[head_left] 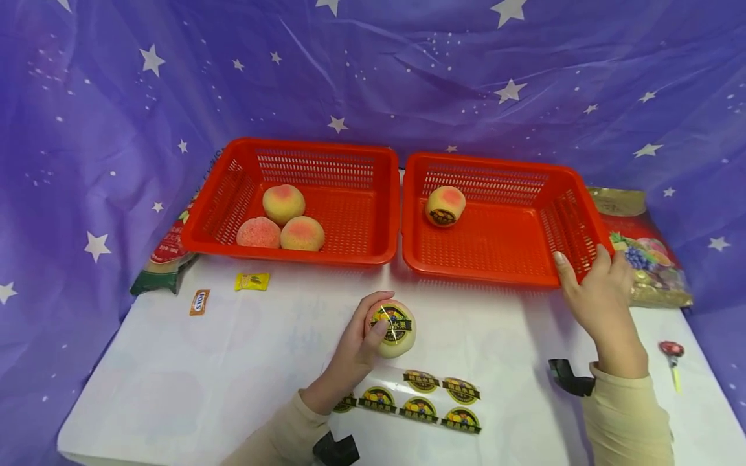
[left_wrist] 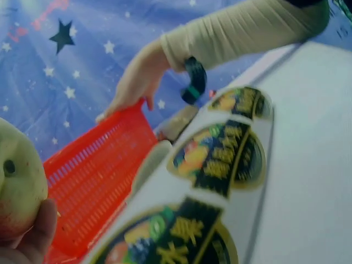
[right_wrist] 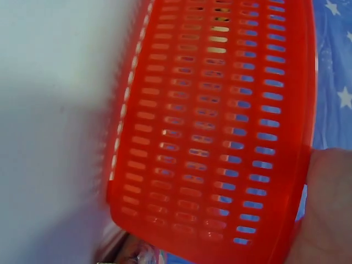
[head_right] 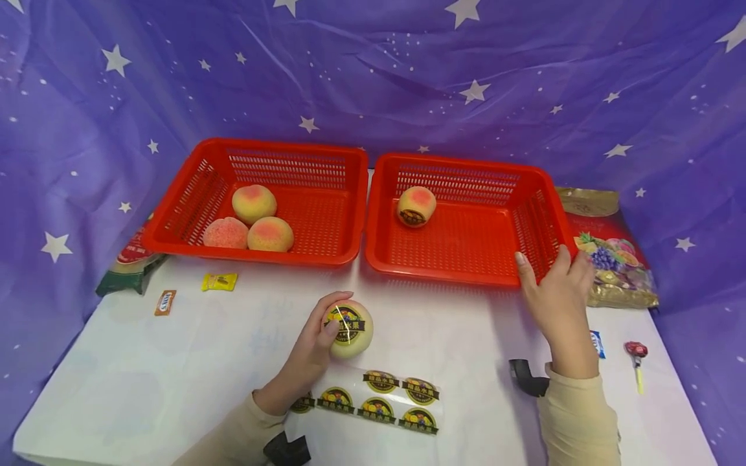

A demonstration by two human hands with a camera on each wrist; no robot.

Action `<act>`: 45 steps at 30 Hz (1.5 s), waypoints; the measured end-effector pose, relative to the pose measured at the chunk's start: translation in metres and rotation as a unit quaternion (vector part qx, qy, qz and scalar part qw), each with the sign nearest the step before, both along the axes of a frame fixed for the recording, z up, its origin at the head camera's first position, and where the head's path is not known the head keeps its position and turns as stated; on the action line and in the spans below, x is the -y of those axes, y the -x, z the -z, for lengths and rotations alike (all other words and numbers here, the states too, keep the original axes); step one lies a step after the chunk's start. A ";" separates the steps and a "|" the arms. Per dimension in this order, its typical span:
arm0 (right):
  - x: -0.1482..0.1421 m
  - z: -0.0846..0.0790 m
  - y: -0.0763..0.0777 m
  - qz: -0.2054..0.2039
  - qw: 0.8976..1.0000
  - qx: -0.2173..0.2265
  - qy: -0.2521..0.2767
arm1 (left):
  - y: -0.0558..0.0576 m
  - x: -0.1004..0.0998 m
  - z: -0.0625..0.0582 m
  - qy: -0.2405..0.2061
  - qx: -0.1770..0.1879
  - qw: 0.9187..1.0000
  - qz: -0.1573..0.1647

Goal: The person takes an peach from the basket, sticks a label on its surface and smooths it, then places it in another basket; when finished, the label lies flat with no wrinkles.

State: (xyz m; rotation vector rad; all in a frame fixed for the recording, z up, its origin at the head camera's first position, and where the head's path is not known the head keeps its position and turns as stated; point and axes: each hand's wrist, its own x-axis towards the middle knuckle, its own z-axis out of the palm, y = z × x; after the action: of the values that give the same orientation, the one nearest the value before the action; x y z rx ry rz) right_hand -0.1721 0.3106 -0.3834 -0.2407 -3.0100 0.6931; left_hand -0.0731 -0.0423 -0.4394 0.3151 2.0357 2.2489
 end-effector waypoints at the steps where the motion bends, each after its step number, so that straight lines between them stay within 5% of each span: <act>1: 0.000 0.000 0.000 -0.004 1.000 -0.001 -0.003 | 0.001 0.000 -0.001 -0.007 0.008 1.000 0.006; 7: 0.004 0.003 0.003 -0.004 1.000 0.001 -0.009 | 0.000 0.000 -0.016 -0.047 0.077 0.993 0.077; 11: 0.004 0.004 0.002 0.005 1.000 -0.006 -0.004 | 0.002 -0.001 -0.036 -0.029 0.074 0.990 0.117; 17: 0.005 0.005 0.000 0.014 1.000 -0.021 -0.001 | 0.021 -0.006 -0.088 0.049 0.037 0.991 0.119; 23: 0.008 0.004 0.002 0.009 0.999 -0.038 -0.007 | 0.061 -0.018 -0.121 0.184 -0.034 0.979 0.084; 26: 0.009 0.004 0.003 0.007 0.999 -0.044 -0.015 | 0.087 -0.027 -0.120 0.250 -0.092 0.962 0.056; 29: 0.009 0.005 0.002 0.007 0.999 -0.043 -0.024 | 0.109 -0.037 -0.114 0.339 -0.127 0.932 0.031; 32: 0.009 0.004 0.001 0.007 0.999 -0.043 -0.027 | 0.124 -0.047 -0.107 0.414 -0.118 0.902 0.026; 39: 0.006 0.003 -0.004 0.010 0.999 -0.044 -0.015 | 0.142 -0.069 -0.093 0.502 -0.095 0.859 0.038; 45: 0.002 0.003 -0.006 0.014 0.999 -0.043 -0.007 | 0.151 -0.085 -0.085 0.571 -0.100 0.812 0.070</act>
State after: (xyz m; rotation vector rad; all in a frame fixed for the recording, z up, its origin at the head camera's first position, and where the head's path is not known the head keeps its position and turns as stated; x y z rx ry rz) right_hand -0.1658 0.3082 -0.3863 -0.2467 -2.9239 0.6612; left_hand -0.2243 0.0426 -0.3542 0.5316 2.8667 0.6098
